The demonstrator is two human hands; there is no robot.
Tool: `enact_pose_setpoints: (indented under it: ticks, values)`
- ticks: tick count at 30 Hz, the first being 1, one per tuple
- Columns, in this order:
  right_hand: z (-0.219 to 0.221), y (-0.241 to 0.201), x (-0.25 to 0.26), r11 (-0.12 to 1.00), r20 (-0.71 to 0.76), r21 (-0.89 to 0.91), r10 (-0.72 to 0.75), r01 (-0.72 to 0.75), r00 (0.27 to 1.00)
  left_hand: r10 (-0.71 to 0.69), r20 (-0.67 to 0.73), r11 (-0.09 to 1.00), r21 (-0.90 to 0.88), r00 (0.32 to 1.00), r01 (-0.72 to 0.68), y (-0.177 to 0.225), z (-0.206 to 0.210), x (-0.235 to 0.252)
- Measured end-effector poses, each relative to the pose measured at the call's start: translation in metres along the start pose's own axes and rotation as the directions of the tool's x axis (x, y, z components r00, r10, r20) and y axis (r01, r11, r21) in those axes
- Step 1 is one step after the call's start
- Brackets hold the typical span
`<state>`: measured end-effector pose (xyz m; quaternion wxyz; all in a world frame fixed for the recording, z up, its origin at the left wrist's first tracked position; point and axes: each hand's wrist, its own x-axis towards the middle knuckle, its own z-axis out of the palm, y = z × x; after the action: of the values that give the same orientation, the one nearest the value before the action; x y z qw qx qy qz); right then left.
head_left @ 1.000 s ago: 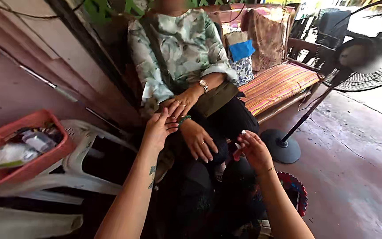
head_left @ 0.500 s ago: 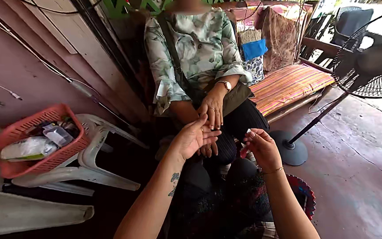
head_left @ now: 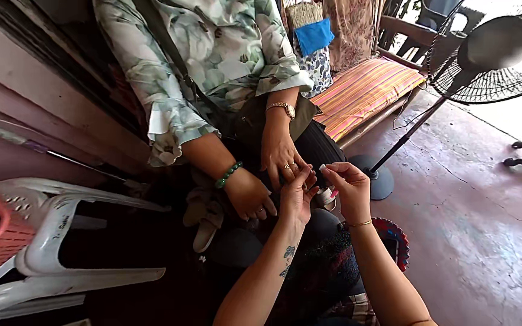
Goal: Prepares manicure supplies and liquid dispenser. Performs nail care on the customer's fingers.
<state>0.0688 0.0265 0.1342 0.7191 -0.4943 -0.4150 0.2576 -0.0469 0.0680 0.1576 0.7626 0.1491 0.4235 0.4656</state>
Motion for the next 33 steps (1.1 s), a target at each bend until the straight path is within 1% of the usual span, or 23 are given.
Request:
enact_pose_setpoints:
  ticks: [2,3,5,6,7,9,10,11,13,16,17,19,22,23,28,31,33]
  values:
    - [0.003,0.006,0.004,0.993,0.048,-0.102,-0.056,0.061,0.997,0.058,0.017,0.996,0.068,0.998,-0.059,-0.003,-0.001,0.003]
    - [0.004,0.008,0.005,0.987,0.091,-0.149,-0.047,0.06,0.995,0.09,0.028,0.992,0.084,0.996,-0.092,-0.004,-0.002,0.004]
    - [0.001,0.007,0.006,0.968,0.192,-0.251,0.036,0.013,0.981,0.138,0.044,0.985,0.1,0.989,-0.142,-0.006,-0.005,0.006]
    - [-0.002,0.005,0.007,0.957,0.215,-0.29,0.067,-0.002,0.974,0.154,0.047,0.982,0.105,0.987,-0.158,-0.005,-0.007,0.008]
    - [-0.003,0.003,0.006,0.961,0.204,-0.277,0.069,-0.01,0.977,0.161,0.047,0.98,0.113,0.986,-0.166,-0.005,-0.009,0.01]
    - [0.001,0.003,0.004,0.983,0.124,-0.182,0.019,0.003,0.992,0.167,0.047,0.978,0.121,0.985,-0.171,-0.005,-0.013,0.013]
    - [0.005,0.005,0.003,0.982,0.1,-0.183,-0.025,0.043,0.995,0.172,0.049,0.977,0.121,0.984,-0.177,-0.006,-0.014,0.015]
    - [0.01,0.008,0.002,0.968,0.105,-0.23,-0.074,0.097,0.992,0.18,0.046,0.975,0.124,0.983,-0.184,-0.008,-0.014,0.016]
    - [0.02,0.013,0.0,0.907,0.13,-0.372,-0.16,0.198,0.978,0.199,0.04,0.971,0.126,0.979,-0.203,-0.01,-0.015,0.017]
    - [0.022,0.009,-0.007,0.81,0.149,-0.512,-0.244,0.286,0.958,0.222,0.071,0.967,0.112,0.972,-0.229,-0.009,-0.015,0.015]
    - [0.023,0.006,-0.008,0.797,0.145,-0.525,-0.26,0.297,0.955,0.235,0.089,0.963,0.111,0.968,-0.244,-0.007,-0.014,0.013]
    - [0.027,0.005,-0.006,0.81,0.115,-0.514,-0.263,0.284,0.958,0.248,0.106,0.959,0.116,0.963,-0.259,-0.006,-0.014,0.012]
    - [0.028,0.009,-0.004,0.878,0.104,-0.43,-0.186,0.212,0.977,0.257,0.105,0.953,0.138,0.961,-0.27,-0.006,-0.019,0.015]
    - [0.026,0.009,-0.005,0.883,0.111,-0.422,-0.174,0.205,0.978,0.258,0.105,0.952,0.141,0.96,-0.271,-0.006,-0.02,0.016]
    - [0.027,0.009,-0.005,0.835,0.114,-0.483,-0.24,0.265,0.964,0.298,0.121,0.939,0.143,0.947,-0.314,-0.008,-0.025,0.018]
    - [0.029,0.004,-0.011,0.808,0.153,-0.522,-0.227,0.274,0.962,0.297,0.123,0.941,0.131,0.947,-0.312,-0.006,-0.027,0.018]
    - [0.03,0.0,-0.012,0.808,0.155,-0.523,-0.221,0.27,0.963,0.284,0.119,0.945,0.134,0.951,-0.299,-0.003,-0.025,0.015]
